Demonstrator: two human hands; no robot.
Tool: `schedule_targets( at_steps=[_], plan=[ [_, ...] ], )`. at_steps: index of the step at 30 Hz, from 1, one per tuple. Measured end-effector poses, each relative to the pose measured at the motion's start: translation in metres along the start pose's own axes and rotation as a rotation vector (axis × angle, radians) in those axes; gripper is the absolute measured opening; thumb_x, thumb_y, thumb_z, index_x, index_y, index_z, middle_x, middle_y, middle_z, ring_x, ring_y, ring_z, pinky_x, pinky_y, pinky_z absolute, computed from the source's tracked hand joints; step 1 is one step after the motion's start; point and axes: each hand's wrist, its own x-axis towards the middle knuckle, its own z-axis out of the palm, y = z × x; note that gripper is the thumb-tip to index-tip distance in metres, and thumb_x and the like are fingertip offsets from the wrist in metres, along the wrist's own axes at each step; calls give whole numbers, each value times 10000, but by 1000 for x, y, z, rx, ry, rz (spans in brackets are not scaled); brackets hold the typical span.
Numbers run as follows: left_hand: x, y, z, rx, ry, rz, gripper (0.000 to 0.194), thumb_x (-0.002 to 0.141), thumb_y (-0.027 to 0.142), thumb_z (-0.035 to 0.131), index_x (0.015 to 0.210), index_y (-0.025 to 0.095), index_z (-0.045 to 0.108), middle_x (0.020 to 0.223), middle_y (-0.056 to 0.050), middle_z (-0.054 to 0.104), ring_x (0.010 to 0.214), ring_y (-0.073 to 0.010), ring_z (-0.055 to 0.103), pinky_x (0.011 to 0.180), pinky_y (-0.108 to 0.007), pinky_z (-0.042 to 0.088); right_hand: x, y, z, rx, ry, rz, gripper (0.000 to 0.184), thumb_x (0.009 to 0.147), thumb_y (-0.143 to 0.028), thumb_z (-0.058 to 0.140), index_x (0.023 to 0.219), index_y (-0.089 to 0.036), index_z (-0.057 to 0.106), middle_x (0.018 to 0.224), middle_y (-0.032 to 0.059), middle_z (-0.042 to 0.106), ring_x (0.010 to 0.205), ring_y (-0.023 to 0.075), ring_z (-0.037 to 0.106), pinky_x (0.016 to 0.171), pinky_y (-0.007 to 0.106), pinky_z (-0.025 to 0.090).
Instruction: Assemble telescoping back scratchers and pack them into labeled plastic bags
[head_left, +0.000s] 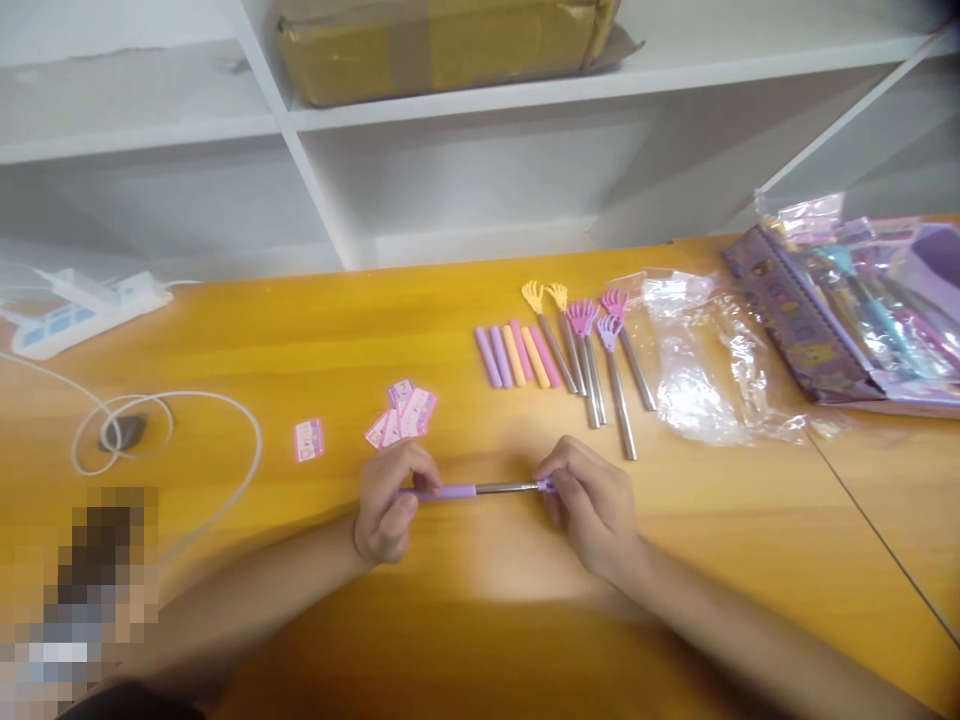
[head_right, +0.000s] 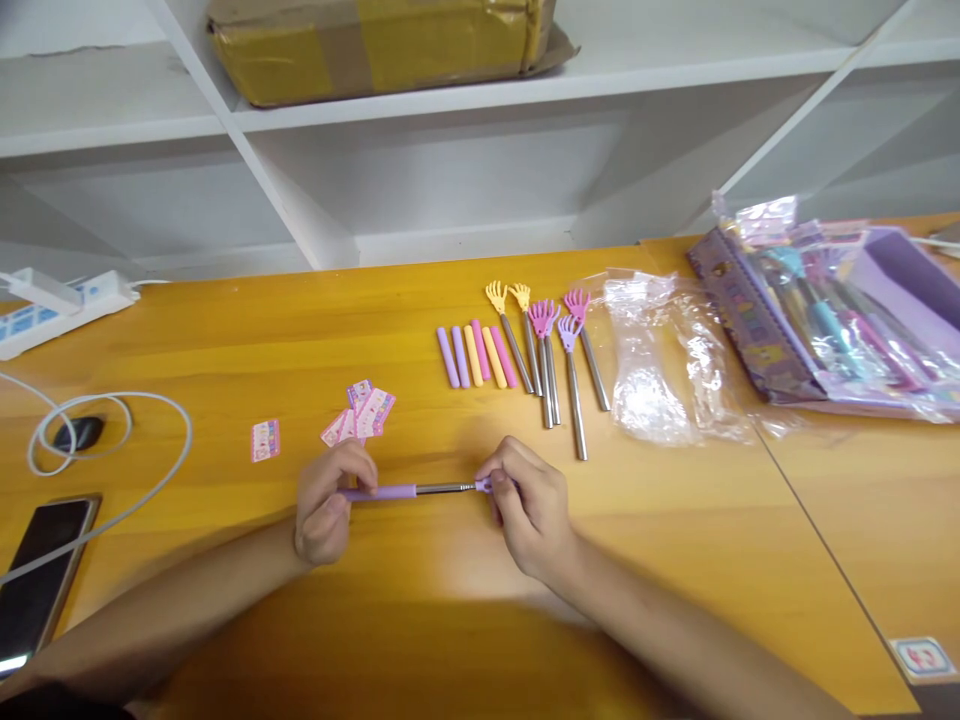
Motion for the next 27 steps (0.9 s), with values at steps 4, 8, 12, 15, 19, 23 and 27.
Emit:
schedule_targets(
  at_steps=[4, 8, 12, 15, 19, 23, 27],
  plan=[
    [0, -1, 2, -106, 31, -20, 320, 1033, 445, 470, 920, 200, 641, 761, -44, 606, 680, -191, 536, 643, -361, 430, 1, -3, 0, 7, 0, -5, 320, 1108, -233, 441, 866, -216, 649, 658, -8, 552, 559, 143, 568, 577, 307, 454],
    [-1, -1, 2, -113, 38, -47, 335, 1036, 465, 477, 924, 200, 648, 757, -44, 594, 688, -197, 532, 647, -357, 433, 1, -6, 0, -5, 2, -24, 326, 1109, -228, 430, 865, -214, 646, 650, -9, 554, 553, 142, 570, 566, 302, 460],
    [-1, -2, 2, -127, 35, -49, 336, 1025, 465, 489, 916, 190, 647, 762, -39, 592, 691, -187, 527, 647, -343, 425, 0, -5, 1, -16, 3, -34, 316, 1106, -203, 428, 874, -203, 642, 661, -14, 555, 559, 132, 573, 569, 293, 463],
    [-1, -2, 2, -120, 36, -30, 317, 1015, 451, 503, 917, 183, 642, 765, -36, 596, 693, -179, 530, 656, -338, 419, 0, -3, 1, -26, -9, -44, 308, 1106, -187, 425, 886, -199, 641, 669, -18, 556, 566, 121, 571, 581, 285, 463],
    [0, 0, 2, -106, 34, -16, 309, 1006, 444, 508, 912, 180, 638, 767, -38, 599, 693, -176, 529, 657, -339, 411, 0, -2, 2, -34, -11, -63, 306, 1106, -177, 421, 891, -198, 636, 686, -16, 560, 582, 115, 575, 592, 280, 465],
    [0, 0, 2, -85, 24, -5, 317, 1013, 450, 498, 914, 182, 636, 770, -40, 601, 689, -177, 530, 656, -342, 414, 1, -3, 2, -27, -22, -62, 302, 1105, -170, 422, 890, -197, 632, 689, -16, 558, 589, 112, 580, 599, 276, 471],
    [1, 0, 1, -91, 19, -9, 311, 1016, 448, 498, 923, 187, 637, 765, -36, 599, 689, -176, 531, 649, -337, 422, 1, -5, 3, -36, -13, -95, 301, 1100, -161, 418, 895, -192, 636, 678, -17, 557, 587, 110, 578, 589, 266, 467]
  ],
)
